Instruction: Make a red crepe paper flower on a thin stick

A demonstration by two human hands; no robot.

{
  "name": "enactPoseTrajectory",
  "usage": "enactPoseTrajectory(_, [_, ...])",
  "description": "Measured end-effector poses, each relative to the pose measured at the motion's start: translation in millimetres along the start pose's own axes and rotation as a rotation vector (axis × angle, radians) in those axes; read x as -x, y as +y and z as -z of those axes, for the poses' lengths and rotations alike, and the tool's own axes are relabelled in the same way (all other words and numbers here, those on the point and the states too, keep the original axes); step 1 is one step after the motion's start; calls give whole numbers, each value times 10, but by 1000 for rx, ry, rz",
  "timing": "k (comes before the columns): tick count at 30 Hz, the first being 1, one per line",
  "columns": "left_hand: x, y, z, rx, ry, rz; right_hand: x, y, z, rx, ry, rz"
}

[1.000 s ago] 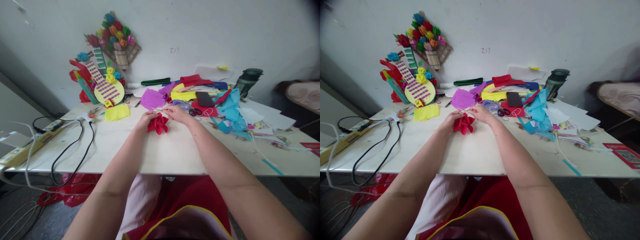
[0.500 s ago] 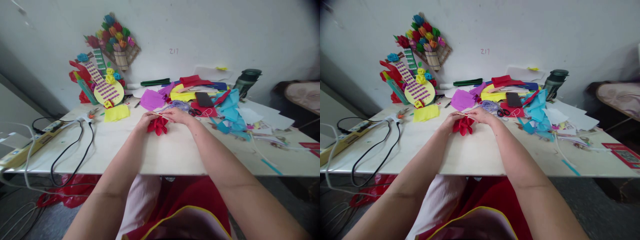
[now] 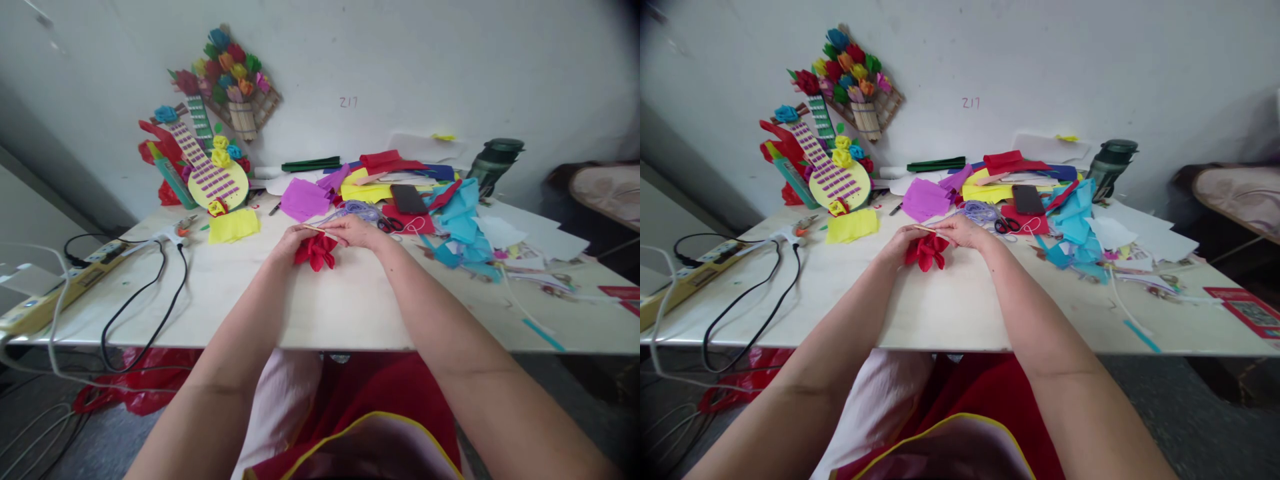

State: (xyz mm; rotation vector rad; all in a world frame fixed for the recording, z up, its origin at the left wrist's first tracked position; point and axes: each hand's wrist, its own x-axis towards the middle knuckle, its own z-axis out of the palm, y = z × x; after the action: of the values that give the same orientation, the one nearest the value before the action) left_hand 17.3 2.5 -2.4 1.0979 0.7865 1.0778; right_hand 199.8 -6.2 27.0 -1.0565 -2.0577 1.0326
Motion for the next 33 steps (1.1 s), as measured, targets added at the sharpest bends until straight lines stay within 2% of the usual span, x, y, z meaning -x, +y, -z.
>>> enactPoseTrajectory(7, [12,10,-14,33,-2,7,6,-18,-3,-33,-27,38])
enactPoseTrajectory(13, [27,15,-12,7,-14,1,6,10,2,-4,-34,4])
enactPoseTrajectory(27, [19,13,5,32,-49,17,14,6,13,0,13,25])
enactPoseTrajectory(33, [-7,-13,24,90,14,93,-16,69,0,59,32,87])
